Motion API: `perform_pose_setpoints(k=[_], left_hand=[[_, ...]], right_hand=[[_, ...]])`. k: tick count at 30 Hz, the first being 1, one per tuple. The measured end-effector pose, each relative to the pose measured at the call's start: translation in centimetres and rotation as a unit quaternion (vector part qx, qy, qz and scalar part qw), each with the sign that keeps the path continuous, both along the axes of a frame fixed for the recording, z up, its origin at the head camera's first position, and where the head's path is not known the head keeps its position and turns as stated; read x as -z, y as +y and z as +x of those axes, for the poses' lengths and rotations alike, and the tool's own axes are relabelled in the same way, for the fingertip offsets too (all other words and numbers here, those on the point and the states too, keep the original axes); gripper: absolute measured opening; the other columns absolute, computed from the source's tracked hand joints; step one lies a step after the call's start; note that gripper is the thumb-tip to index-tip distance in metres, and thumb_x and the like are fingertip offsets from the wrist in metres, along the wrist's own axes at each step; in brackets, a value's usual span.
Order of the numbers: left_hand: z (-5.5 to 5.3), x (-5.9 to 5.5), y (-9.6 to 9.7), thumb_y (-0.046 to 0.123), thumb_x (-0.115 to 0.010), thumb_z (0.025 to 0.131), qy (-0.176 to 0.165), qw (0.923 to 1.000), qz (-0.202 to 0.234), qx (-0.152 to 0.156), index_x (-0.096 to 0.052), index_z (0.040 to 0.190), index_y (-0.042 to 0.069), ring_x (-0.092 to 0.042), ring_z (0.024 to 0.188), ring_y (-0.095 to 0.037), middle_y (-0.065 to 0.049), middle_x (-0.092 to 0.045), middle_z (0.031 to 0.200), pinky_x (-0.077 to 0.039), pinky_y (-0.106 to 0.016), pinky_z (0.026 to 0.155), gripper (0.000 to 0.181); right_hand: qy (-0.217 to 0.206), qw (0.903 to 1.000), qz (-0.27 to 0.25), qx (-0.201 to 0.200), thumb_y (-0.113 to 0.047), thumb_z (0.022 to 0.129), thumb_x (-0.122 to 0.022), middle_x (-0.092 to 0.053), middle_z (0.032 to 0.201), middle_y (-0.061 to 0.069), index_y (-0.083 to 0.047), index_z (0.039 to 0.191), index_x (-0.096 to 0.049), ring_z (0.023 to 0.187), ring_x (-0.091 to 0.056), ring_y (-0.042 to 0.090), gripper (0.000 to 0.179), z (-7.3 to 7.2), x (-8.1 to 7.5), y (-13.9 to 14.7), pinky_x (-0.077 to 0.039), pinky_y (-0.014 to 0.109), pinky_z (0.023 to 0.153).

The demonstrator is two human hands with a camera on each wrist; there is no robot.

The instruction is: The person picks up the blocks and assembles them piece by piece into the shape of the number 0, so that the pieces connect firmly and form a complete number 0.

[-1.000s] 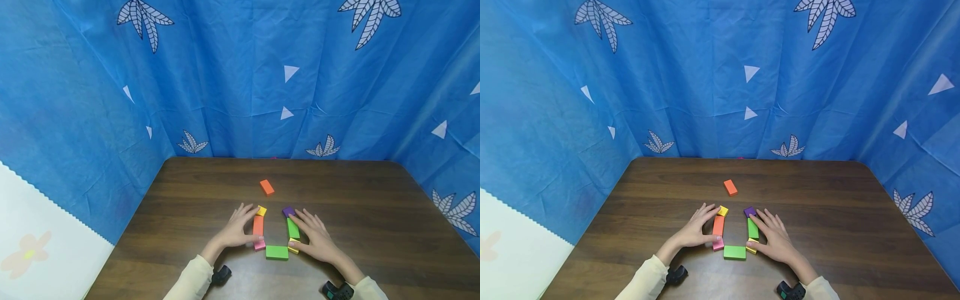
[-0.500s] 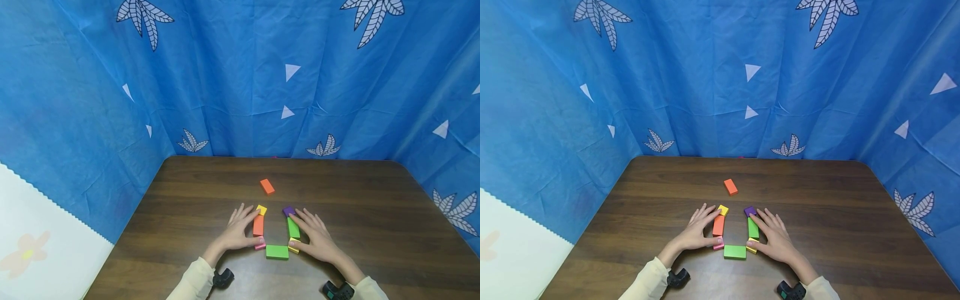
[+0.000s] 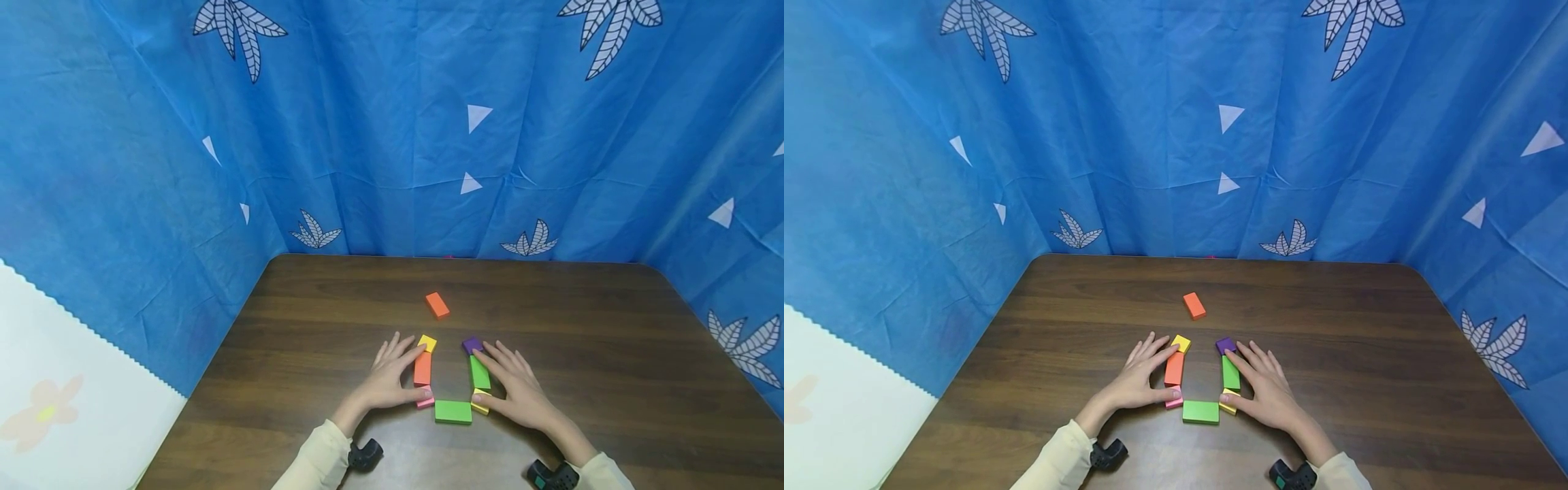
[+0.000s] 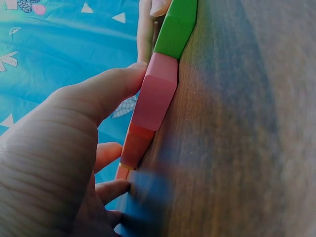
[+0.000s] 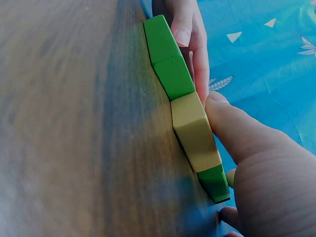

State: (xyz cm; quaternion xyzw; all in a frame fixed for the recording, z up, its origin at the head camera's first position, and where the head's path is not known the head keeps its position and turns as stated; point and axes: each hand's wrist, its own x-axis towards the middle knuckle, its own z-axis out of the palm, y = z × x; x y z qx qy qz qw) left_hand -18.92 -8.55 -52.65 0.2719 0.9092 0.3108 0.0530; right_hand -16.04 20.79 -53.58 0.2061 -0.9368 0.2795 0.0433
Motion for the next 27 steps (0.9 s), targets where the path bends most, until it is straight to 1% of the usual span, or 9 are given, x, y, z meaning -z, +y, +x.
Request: perform_pose_setpoints(k=[10, 14, 17, 19, 22, 24, 27], left_hand=[[0.1, 0.0, 0.0, 0.056, -0.071, 0.078, 0.006, 1.0000, -0.005, 0.001, -0.042, 0.149, 0.016, -0.009, 0.151, -0.039, -0.010, -0.030, 0.159, -0.008, -0.059, 0.120, 0.086], [0.1, 0.0, 0.0, 0.056, -0.071, 0.079, 0.004, 1.0000, -0.006, 0.000, -0.042, 0.149, 0.017, -0.009, 0.151, -0.039, -0.011, -0.030, 0.159, -0.008, -0.060, 0.119, 0.086], [0.1, 0.0, 0.0, 0.057, -0.070, 0.079, 0.001, 1.0000, -0.008, 0.000, -0.040, 0.150, 0.019, -0.009, 0.151, -0.037, -0.010, -0.030, 0.159, -0.008, -0.059, 0.120, 0.086], [0.1, -0.1, 0.1, 0.057, -0.070, 0.079, -0.001, 1.0000, -0.009, -0.001, -0.040, 0.150, 0.019, -0.008, 0.151, -0.037, -0.009, -0.029, 0.159, -0.008, -0.059, 0.120, 0.086], [0.2, -0.1, 0.1, 0.057, -0.071, 0.078, -0.004, 0.9999, -0.010, -0.003, -0.040, 0.150, 0.020, -0.008, 0.151, -0.036, -0.009, -0.029, 0.160, -0.007, -0.058, 0.120, 0.087], [0.2, -0.2, 0.0, 0.057, -0.071, 0.078, -0.003, 0.9999, -0.010, -0.004, -0.040, 0.150, 0.019, -0.008, 0.151, -0.037, -0.009, -0.029, 0.159, -0.007, -0.058, 0.120, 0.086], [0.3, -0.3, 0.0, 0.056, -0.071, 0.078, -0.001, 0.9999, -0.010, -0.006, -0.041, 0.150, 0.018, -0.009, 0.151, -0.037, -0.010, -0.030, 0.159, -0.007, -0.058, 0.120, 0.086]], right_hand=[[-0.005, 1.0000, -0.004, 0.001, -0.054, 0.080, -0.072, -0.040, 0.153, 0.017, -0.021, 0.148, -0.043, 0.143, -0.025, 0.045, 0.081, 0.0, 0.0, 0.0, -0.012, 0.071, 0.110], [-0.011, 0.9998, -0.019, 0.000, -0.051, 0.081, -0.072, -0.039, 0.153, 0.018, -0.020, 0.148, -0.043, 0.143, -0.024, 0.046, 0.080, 0.0, -0.1, 0.1, -0.012, 0.071, 0.110], [-0.010, 0.9994, -0.032, 0.001, -0.046, 0.082, -0.073, -0.039, 0.152, 0.020, -0.018, 0.148, -0.043, 0.143, -0.026, 0.046, 0.077, -0.1, -0.3, 0.3, -0.013, 0.072, 0.109], [-0.006, 0.9992, -0.040, 0.001, -0.043, 0.084, -0.073, -0.039, 0.152, 0.021, -0.016, 0.148, -0.044, 0.140, -0.030, 0.047, 0.075, -0.2, -0.6, 0.4, -0.018, 0.074, 0.106], [0.014, 0.9988, -0.048, 0.002, -0.038, 0.085, -0.074, -0.040, 0.149, 0.023, -0.011, 0.146, -0.045, 0.134, -0.038, 0.048, 0.073, -0.7, -1.4, 0.4, -0.030, 0.075, 0.099], [0.028, 0.9983, -0.050, 0.005, -0.036, 0.085, -0.074, -0.043, 0.146, 0.022, -0.008, 0.144, -0.046, 0.130, -0.043, 0.048, 0.071, -1.4, -2.1, 0.2, -0.037, 0.074, 0.094], [0.035, 0.9983, -0.043, 0.017, -0.035, 0.085, -0.075, -0.050, 0.138, 0.020, -0.006, 0.142, -0.048, 0.122, -0.050, 0.043, 0.070, -2.9, -3.5, -0.2, -0.045, 0.067, 0.092]])
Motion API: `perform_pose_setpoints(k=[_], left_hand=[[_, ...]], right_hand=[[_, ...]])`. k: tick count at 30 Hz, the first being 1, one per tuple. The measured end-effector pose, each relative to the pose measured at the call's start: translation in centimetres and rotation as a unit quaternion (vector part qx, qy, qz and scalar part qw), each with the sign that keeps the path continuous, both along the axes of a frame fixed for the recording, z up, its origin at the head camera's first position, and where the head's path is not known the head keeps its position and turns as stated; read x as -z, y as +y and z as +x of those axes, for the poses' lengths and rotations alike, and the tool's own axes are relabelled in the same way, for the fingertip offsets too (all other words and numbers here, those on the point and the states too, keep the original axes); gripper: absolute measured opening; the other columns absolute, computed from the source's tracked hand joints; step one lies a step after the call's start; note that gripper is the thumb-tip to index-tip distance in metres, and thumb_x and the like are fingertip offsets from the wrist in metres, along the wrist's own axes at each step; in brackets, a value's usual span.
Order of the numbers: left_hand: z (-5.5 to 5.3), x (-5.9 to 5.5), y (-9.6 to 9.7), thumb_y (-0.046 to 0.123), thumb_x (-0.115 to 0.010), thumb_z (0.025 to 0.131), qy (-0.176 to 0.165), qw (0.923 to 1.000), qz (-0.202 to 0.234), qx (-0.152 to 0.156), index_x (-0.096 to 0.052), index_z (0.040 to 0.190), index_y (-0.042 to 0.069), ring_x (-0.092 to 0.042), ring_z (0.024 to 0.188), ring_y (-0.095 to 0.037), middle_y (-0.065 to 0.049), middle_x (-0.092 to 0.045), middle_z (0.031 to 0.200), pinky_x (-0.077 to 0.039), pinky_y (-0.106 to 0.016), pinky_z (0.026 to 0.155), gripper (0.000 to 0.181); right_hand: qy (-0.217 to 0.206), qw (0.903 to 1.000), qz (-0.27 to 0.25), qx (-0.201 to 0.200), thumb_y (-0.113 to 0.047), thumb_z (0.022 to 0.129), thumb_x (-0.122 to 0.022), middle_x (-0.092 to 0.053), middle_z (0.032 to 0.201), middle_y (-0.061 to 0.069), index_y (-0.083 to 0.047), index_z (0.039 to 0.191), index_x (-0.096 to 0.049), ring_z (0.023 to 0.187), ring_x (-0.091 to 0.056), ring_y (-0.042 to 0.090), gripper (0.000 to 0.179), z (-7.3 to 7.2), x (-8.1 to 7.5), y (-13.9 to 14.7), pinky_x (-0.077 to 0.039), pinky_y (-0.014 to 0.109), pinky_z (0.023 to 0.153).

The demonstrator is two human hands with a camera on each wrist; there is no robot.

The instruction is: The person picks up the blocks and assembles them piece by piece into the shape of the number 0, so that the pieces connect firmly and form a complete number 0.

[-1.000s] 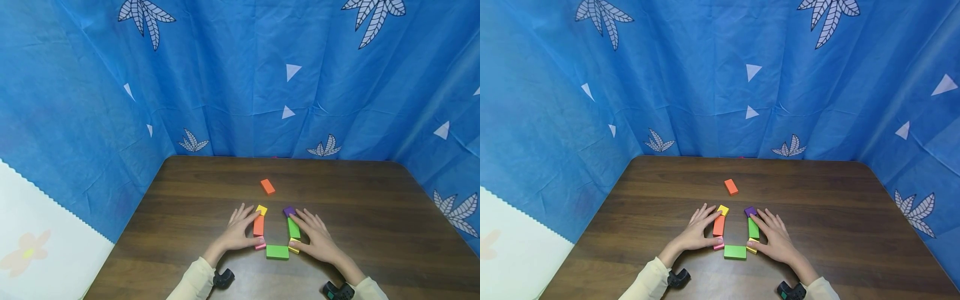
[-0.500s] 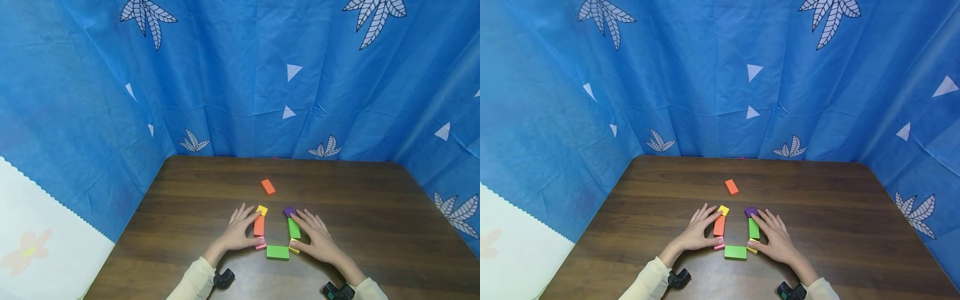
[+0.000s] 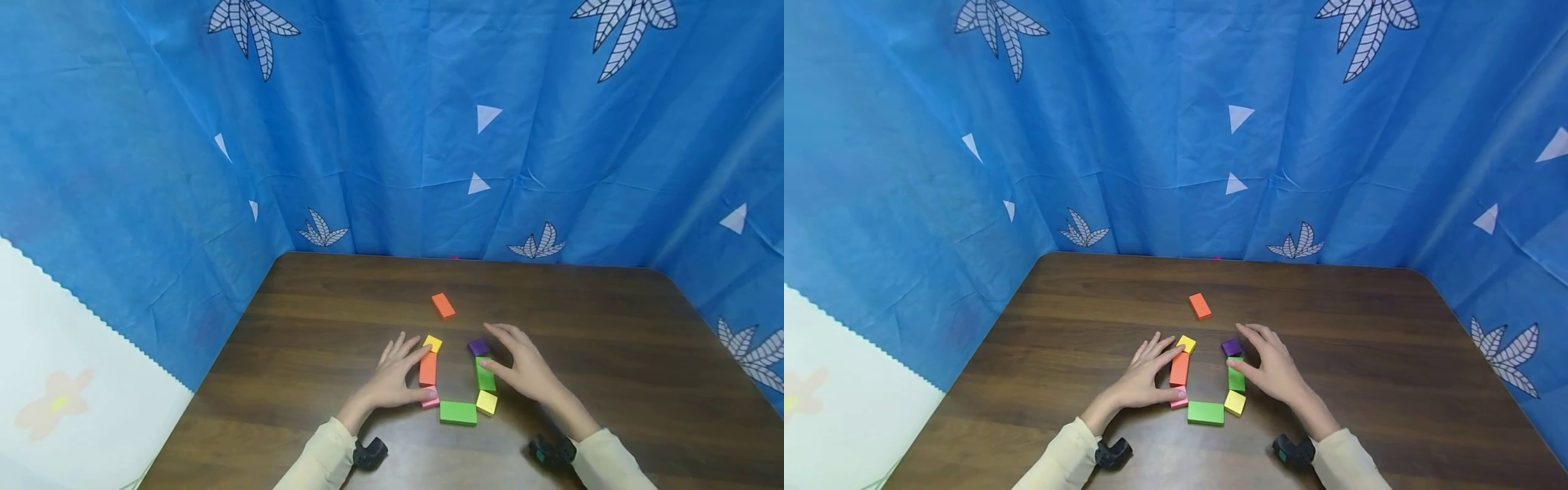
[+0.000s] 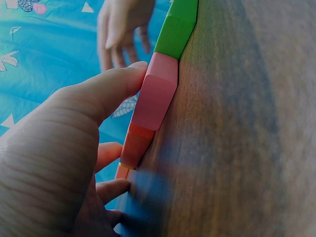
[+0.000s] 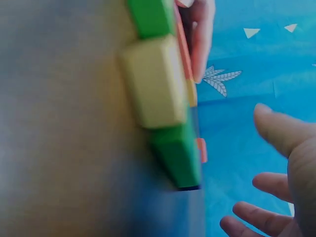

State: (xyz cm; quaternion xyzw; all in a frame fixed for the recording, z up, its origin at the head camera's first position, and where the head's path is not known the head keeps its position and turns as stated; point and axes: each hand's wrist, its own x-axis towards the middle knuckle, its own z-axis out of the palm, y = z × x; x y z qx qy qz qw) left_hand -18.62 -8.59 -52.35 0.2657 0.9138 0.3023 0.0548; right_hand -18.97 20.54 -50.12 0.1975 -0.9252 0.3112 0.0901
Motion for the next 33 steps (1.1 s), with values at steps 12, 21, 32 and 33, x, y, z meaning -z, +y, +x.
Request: perform_pose_setpoints(k=[12, 21, 32, 33], left_hand=[[0.0, -0.2, -0.1, 0.056, -0.070, 0.079, 0.000, 1.0000, 0.002, 0.005, -0.042, 0.149, 0.018, -0.009, 0.151, -0.038, -0.011, -0.030, 0.159, -0.008, -0.058, 0.120, 0.085], [0.1, -0.3, -0.1, 0.056, -0.070, 0.079, 0.002, 1.0000, -0.005, 0.005, -0.042, 0.149, 0.018, -0.010, 0.151, -0.037, -0.010, -0.031, 0.159, -0.010, -0.057, 0.120, 0.084], [0.0, -0.2, -0.2, 0.057, -0.071, 0.078, -0.004, 1.0000, -0.006, 0.000, -0.042, 0.149, 0.021, -0.010, 0.151, -0.035, -0.008, -0.031, 0.159, -0.010, -0.057, 0.120, 0.085], [0.0, -0.2, -0.2, 0.057, -0.071, 0.078, -0.004, 1.0000, -0.007, 0.000, -0.042, 0.149, 0.021, -0.010, 0.152, -0.035, -0.007, -0.031, 0.159, -0.010, -0.057, 0.120, 0.085]], right_hand=[[-0.107, 0.9939, -0.016, 0.018, -0.030, 0.086, -0.075, -0.058, 0.122, 0.022, -0.003, 0.138, -0.052, 0.109, -0.059, 0.036, 0.063, -7.7, -2.9, -3.0, -0.055, 0.050, 0.086], [-0.204, 0.9775, -0.009, 0.055, -0.028, 0.086, -0.074, -0.063, 0.119, 0.022, 0.000, 0.132, -0.055, 0.099, -0.061, 0.031, 0.057, -10.4, -1.9, -6.0, -0.056, 0.045, 0.085], [-0.212, 0.9727, 0.016, 0.092, -0.036, 0.080, -0.078, -0.066, 0.101, 0.012, -0.001, 0.123, -0.060, 0.081, -0.058, 0.023, 0.059, -10.9, -1.7, -7.9, -0.056, 0.039, 0.080], [-0.214, 0.9719, 0.019, 0.097, -0.036, 0.080, -0.079, -0.066, 0.101, 0.011, -0.002, 0.123, -0.060, 0.081, -0.058, 0.023, 0.058, -10.9, -1.7, -8.0, -0.056, 0.039, 0.081]])
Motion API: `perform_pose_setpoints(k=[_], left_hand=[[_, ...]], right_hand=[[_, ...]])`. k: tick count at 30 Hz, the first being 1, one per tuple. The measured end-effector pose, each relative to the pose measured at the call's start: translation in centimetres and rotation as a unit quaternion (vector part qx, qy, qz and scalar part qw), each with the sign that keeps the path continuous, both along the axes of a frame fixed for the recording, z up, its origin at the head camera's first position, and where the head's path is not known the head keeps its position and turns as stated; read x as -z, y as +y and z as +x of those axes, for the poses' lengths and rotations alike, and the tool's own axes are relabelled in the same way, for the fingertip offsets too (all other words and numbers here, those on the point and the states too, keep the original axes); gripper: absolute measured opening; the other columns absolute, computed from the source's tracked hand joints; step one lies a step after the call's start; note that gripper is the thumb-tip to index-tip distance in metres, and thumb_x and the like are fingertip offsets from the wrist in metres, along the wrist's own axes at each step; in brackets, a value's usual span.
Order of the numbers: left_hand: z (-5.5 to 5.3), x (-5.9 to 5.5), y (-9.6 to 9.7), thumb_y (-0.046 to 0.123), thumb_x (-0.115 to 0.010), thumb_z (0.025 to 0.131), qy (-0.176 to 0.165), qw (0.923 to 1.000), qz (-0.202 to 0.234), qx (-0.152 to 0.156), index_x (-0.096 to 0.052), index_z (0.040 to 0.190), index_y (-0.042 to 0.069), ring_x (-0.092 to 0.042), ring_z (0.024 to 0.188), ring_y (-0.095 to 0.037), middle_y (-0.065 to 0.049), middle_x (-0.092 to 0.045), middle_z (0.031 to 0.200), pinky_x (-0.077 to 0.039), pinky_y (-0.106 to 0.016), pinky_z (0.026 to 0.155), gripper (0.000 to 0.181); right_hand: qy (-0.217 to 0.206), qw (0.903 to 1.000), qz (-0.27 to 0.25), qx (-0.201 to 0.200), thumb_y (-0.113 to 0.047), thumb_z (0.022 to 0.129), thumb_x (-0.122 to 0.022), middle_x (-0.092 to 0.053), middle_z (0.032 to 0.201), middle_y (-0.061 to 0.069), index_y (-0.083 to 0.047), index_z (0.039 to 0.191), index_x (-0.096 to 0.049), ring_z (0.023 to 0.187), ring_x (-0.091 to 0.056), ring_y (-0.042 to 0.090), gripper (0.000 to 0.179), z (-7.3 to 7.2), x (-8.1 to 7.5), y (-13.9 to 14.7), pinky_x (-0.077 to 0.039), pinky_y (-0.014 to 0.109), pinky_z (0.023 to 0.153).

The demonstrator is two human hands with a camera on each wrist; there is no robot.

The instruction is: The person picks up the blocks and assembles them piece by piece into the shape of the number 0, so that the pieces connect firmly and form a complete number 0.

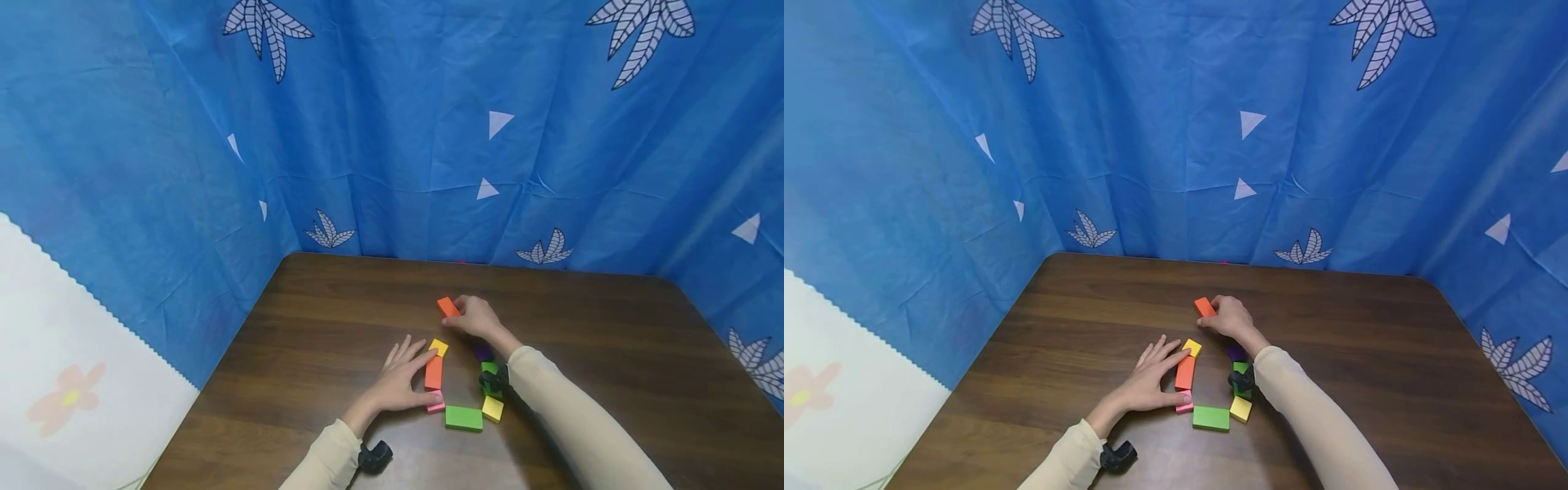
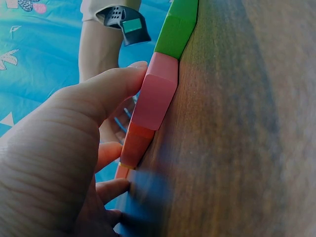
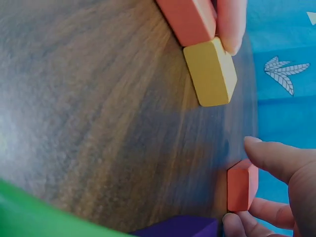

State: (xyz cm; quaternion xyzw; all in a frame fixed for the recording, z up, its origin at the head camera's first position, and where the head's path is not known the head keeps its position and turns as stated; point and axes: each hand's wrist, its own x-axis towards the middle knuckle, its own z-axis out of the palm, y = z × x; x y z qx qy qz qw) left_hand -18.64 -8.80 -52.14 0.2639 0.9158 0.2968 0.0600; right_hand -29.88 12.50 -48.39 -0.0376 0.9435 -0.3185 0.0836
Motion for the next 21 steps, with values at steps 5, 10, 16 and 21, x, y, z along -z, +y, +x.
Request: perform_pose_setpoints(k=[5, 10, 16, 21], left_hand=[[0.0, -0.1, 0.1, 0.058, -0.070, 0.078, -0.005, 1.0000, 0.002, -0.001, -0.041, 0.150, 0.021, -0.010, 0.152, -0.034, -0.007, -0.030, 0.159, -0.009, -0.057, 0.120, 0.085], [0.1, -0.2, 0.1, 0.058, -0.070, 0.078, -0.006, 1.0000, 0.001, -0.001, -0.041, 0.150, 0.021, -0.010, 0.152, -0.035, -0.007, -0.030, 0.159, -0.010, -0.058, 0.120, 0.085], [0.2, -0.2, 0.1, 0.058, -0.070, 0.078, -0.010, 0.9999, -0.003, -0.005, -0.041, 0.150, 0.022, -0.010, 0.152, -0.034, -0.007, -0.030, 0.159, -0.009, -0.057, 0.120, 0.086], [0.1, 0.0, 0.1, 0.058, -0.071, 0.078, -0.002, 1.0000, -0.006, -0.003, -0.041, 0.150, 0.022, -0.010, 0.152, -0.034, -0.007, -0.031, 0.159, -0.010, -0.057, 0.120, 0.086]], right_hand=[[-0.008, 0.9997, 0.009, 0.020, -0.031, 0.080, -0.080, -0.066, 0.102, 0.011, -0.004, 0.117, -0.062, 0.083, -0.059, 0.024, 0.049, -0.3, 0.3, -0.1, -0.056, 0.042, 0.085], [0.001, 0.9997, 0.007, 0.025, -0.026, 0.082, -0.078, -0.066, 0.107, 0.014, -0.003, 0.114, -0.065, 0.087, -0.059, 0.026, 0.042, -0.4, 0.5, 0.2, -0.055, 0.044, 0.088], [0.018, 0.9998, 0.005, 0.005, -0.024, 0.082, -0.077, -0.067, 0.106, 0.016, -0.001, 0.113, -0.067, 0.088, -0.060, 0.026, 0.039, -0.4, 0.6, 0.9, -0.055, 0.044, 0.085], [0.021, 0.9997, 0.005, -0.010, -0.023, 0.083, -0.076, -0.069, 0.106, 0.015, -0.002, 0.113, -0.069, 0.090, -0.061, 0.025, 0.037, -0.1, 0.2, 1.7, -0.055, 0.043, 0.084]])
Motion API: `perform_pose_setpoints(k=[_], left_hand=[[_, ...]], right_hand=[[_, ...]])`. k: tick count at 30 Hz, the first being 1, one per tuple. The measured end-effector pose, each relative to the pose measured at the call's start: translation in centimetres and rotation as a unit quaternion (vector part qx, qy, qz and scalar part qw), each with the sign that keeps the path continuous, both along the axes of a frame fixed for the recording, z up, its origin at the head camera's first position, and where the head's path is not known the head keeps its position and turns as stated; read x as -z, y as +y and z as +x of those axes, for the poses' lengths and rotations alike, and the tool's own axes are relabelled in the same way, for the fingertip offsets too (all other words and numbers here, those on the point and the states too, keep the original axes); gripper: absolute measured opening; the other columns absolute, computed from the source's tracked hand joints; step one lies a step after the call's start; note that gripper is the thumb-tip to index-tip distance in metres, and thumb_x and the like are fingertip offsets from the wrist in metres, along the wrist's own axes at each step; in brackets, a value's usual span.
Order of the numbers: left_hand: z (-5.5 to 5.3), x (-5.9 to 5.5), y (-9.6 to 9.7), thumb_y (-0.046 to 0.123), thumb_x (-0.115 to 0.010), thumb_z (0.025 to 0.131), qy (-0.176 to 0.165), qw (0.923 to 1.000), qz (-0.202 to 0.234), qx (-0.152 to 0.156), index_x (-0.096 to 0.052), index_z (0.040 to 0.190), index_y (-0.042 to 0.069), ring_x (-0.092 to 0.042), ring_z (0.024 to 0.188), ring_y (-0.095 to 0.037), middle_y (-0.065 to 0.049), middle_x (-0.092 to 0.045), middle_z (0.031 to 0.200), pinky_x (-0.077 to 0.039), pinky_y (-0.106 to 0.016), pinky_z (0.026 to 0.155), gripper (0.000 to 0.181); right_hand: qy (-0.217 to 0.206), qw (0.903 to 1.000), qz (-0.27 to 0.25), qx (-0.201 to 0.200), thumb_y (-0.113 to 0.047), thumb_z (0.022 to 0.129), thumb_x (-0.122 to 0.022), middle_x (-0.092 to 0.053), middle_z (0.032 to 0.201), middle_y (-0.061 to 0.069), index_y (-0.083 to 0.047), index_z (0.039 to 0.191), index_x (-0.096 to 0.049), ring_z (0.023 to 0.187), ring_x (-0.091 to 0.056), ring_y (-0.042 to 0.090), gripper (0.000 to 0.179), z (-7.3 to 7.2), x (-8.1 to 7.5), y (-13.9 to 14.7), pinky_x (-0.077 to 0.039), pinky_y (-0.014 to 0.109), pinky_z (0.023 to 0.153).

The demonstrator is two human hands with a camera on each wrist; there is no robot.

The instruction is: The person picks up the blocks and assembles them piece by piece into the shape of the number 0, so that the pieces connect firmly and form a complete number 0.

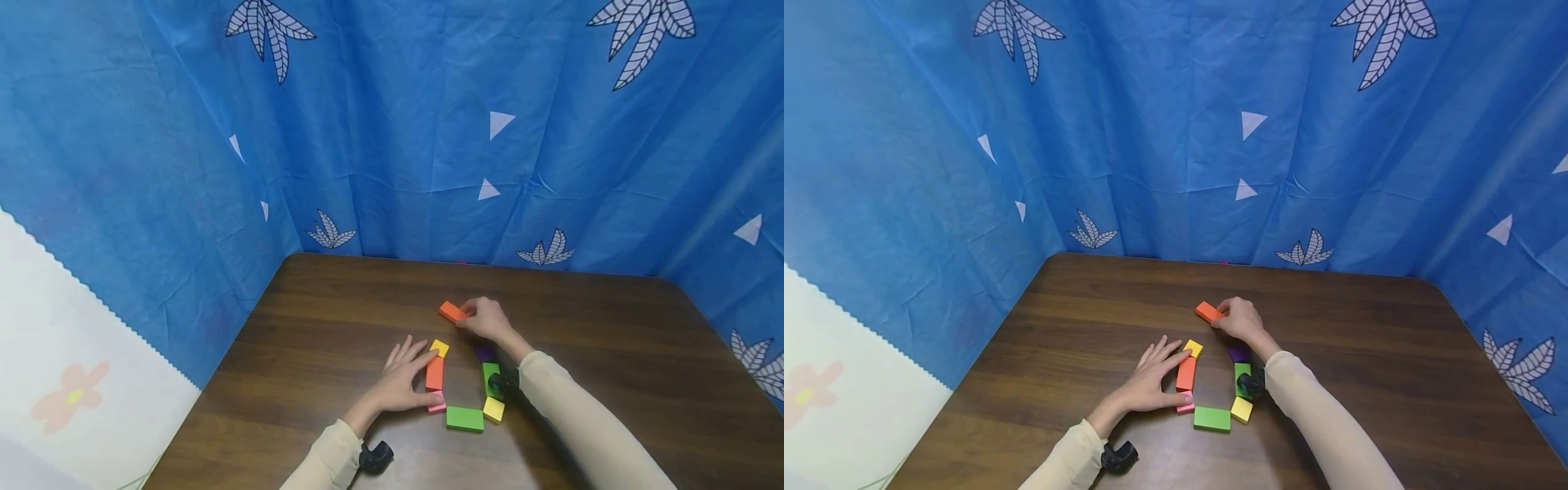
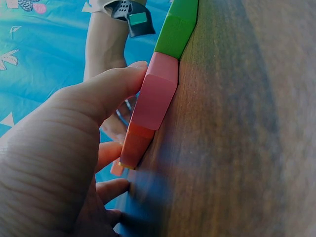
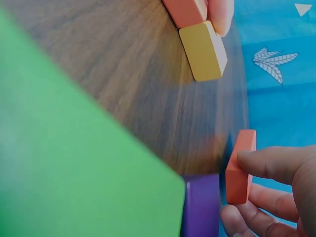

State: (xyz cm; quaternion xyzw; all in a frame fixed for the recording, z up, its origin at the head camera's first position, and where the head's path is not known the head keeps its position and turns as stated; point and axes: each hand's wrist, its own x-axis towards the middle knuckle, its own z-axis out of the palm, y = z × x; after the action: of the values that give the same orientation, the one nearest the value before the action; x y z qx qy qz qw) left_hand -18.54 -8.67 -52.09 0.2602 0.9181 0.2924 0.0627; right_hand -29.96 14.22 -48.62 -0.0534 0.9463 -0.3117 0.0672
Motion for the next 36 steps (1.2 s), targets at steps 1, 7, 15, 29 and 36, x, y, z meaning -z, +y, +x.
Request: perform_pose_setpoints(k=[1, 7, 15, 29, 36], left_hand=[[0.0, 0.0, 0.0, 0.058, -0.071, 0.078, 0.003, 1.0000, 0.000, 0.000, -0.041, 0.150, 0.022, -0.010, 0.152, -0.034, -0.007, -0.031, 0.159, -0.009, -0.056, 0.121, 0.086], [-0.1, 0.1, 0.0, 0.058, -0.071, 0.078, 0.007, 1.0000, -0.002, 0.001, -0.041, 0.149, 0.022, -0.010, 0.152, -0.034, -0.007, -0.031, 0.159, -0.008, -0.056, 0.121, 0.086], [0.0, 0.1, 0.0, 0.058, -0.071, 0.078, 0.002, 1.0000, 0.000, -0.002, -0.041, 0.150, 0.021, -0.009, 0.152, -0.034, -0.007, -0.030, 0.160, -0.008, -0.056, 0.121, 0.086], [-0.1, 0.2, -0.1, 0.058, -0.071, 0.079, -0.002, 1.0000, 0.000, -0.001, -0.040, 0.150, 0.022, -0.008, 0.152, -0.033, -0.006, -0.029, 0.160, -0.007, -0.056, 0.121, 0.086], [-0.1, 0.2, 0.0, 0.058, -0.071, 0.078, -0.002, 1.0000, 0.002, 0.000, -0.040, 0.150, 0.022, -0.009, 0.152, -0.033, -0.006, -0.029, 0.160, -0.008, -0.056, 0.121, 0.086]], right_hand=[[0.001, 1.0000, 0.001, -0.004, -0.023, 0.083, -0.076, -0.069, 0.106, 0.015, -0.002, 0.114, -0.070, 0.090, -0.061, 0.025, 0.037, 0.1, 0.0, 0.2, -0.055, 0.043, 0.084], [0.011, 0.9996, -0.002, -0.027, -0.022, 0.083, -0.075, -0.068, 0.109, 0.016, -0.002, 0.115, -0.070, 0.092, -0.060, 0.027, 0.038, 0.7, -0.1, 1.4, -0.054, 0.044, 0.083], [0.015, 0.9984, -0.012, -0.053, -0.021, 0.083, -0.075, -0.067, 0.110, 0.017, -0.002, 0.114, -0.070, 0.095, -0.057, 0.028, 0.037, 1.8, -0.4, 2.5, -0.052, 0.047, 0.085], [0.003, 0.9970, -0.006, -0.077, -0.018, 0.082, -0.076, -0.067, 0.100, 0.008, -0.007, 0.109, -0.073, 0.088, -0.055, 0.022, 0.030, 3.2, -0.4, 2.8, -0.051, 0.038, 0.077], [-0.003, 0.9962, -0.003, -0.087, -0.018, 0.082, -0.077, -0.068, 0.102, 0.008, -0.007, 0.110, -0.072, 0.089, -0.056, 0.021, 0.031, 3.2, -0.1, 2.9, -0.052, 0.038, 0.078]])
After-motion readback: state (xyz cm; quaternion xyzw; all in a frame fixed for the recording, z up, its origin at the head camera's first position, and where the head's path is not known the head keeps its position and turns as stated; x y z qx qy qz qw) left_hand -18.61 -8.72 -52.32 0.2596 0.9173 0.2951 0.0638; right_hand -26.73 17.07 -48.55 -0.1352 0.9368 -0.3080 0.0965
